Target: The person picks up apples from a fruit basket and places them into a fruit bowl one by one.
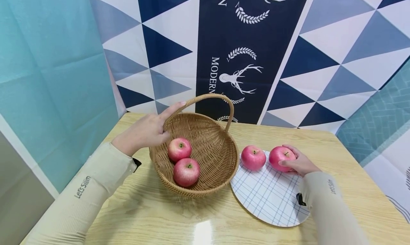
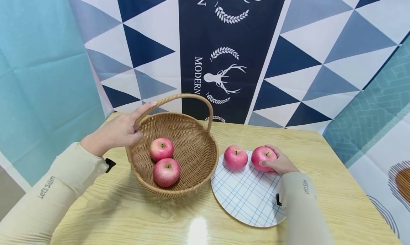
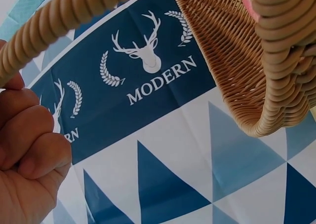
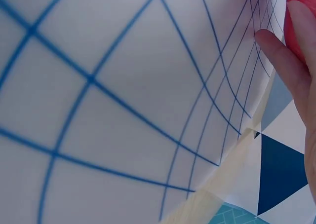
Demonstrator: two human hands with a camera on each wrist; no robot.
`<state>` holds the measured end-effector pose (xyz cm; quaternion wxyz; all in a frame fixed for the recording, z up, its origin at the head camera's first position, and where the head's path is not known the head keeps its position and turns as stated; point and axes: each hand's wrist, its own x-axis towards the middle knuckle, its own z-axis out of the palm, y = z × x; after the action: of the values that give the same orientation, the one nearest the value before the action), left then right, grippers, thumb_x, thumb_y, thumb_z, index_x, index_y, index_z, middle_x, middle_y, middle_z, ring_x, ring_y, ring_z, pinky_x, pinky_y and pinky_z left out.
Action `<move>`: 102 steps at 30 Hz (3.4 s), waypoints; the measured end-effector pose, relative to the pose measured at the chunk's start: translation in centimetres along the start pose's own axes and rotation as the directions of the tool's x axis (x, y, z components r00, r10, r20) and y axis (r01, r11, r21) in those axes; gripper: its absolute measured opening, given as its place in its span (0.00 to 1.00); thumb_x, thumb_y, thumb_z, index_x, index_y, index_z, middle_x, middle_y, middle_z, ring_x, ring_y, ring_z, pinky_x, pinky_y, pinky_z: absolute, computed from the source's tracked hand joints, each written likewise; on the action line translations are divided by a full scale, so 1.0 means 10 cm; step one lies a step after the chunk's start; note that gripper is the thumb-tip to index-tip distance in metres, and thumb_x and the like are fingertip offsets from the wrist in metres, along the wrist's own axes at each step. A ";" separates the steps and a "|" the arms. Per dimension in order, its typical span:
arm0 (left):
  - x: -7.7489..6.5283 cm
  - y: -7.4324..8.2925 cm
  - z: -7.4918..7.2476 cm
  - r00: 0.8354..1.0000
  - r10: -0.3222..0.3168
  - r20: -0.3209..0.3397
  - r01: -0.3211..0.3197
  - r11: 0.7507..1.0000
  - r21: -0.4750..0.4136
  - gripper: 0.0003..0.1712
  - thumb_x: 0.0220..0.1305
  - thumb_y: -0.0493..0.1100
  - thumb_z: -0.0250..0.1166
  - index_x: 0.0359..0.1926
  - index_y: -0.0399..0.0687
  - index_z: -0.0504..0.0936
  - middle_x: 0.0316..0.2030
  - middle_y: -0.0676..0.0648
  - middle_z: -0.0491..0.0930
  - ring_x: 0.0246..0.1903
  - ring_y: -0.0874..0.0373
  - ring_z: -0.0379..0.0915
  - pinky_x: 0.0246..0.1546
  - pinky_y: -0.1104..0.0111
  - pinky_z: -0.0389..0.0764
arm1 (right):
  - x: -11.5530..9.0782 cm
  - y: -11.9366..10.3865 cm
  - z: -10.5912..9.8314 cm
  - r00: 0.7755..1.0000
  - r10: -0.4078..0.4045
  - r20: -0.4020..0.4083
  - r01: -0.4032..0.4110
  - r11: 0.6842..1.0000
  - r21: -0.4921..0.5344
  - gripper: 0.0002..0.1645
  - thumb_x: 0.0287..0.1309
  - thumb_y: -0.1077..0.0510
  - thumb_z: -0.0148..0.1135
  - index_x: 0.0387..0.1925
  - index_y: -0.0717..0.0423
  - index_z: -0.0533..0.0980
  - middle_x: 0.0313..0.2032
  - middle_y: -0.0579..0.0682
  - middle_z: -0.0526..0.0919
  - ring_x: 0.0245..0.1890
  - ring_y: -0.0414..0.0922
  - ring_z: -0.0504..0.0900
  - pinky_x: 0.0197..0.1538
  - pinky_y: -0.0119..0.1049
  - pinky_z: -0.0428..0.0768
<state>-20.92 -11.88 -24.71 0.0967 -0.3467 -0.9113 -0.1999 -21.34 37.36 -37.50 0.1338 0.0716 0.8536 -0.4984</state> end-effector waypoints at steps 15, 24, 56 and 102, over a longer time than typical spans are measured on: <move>0.01 0.01 -0.01 1.000 -0.005 0.001 0.005 1.000 0.007 0.49 0.50 0.30 0.56 0.73 0.55 0.49 0.11 0.55 0.55 0.11 0.62 0.50 0.14 0.70 0.58 | 0.02 0.00 0.05 0.998 -0.012 0.067 0.014 0.999 -0.029 0.59 0.54 0.52 0.67 0.75 0.51 0.39 0.66 0.69 0.51 0.62 0.65 0.58 0.48 0.42 0.79; 0.02 0.02 -0.01 0.999 -0.027 0.018 0.027 1.000 -0.005 0.49 0.50 0.30 0.56 0.73 0.56 0.49 0.11 0.55 0.55 0.11 0.63 0.50 0.14 0.70 0.58 | 0.01 0.00 0.06 0.995 -0.024 0.092 0.030 0.998 -0.062 0.58 0.55 0.52 0.66 0.75 0.55 0.39 0.65 0.70 0.53 0.62 0.66 0.58 0.49 0.44 0.79; 0.02 0.01 0.02 1.000 -0.001 -0.012 0.001 1.000 0.005 0.49 0.48 0.31 0.55 0.72 0.53 0.49 0.11 0.55 0.54 0.12 0.62 0.50 0.15 0.69 0.58 | 0.00 -0.44 -0.34 0.983 0.007 0.183 0.068 0.913 -0.402 0.55 0.58 0.45 0.57 0.72 0.66 0.39 0.61 0.81 0.52 0.60 0.74 0.58 0.48 0.61 0.75; 0.03 0.04 0.00 0.998 -0.053 0.029 0.053 0.999 0.001 0.50 0.50 0.31 0.56 0.73 0.57 0.48 0.11 0.54 0.55 0.12 0.61 0.51 0.15 0.69 0.58 | -0.11 -0.75 0.30 0.871 -0.476 0.121 0.488 0.806 -0.337 0.42 0.49 0.56 0.66 0.66 0.61 0.64 0.59 0.67 0.69 0.55 0.66 0.71 0.47 0.54 0.78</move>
<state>-20.82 -11.41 -24.50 0.0782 -0.3252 -0.9215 -0.1974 -21.75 31.05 -32.36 0.0267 -0.1803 0.9174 -0.3539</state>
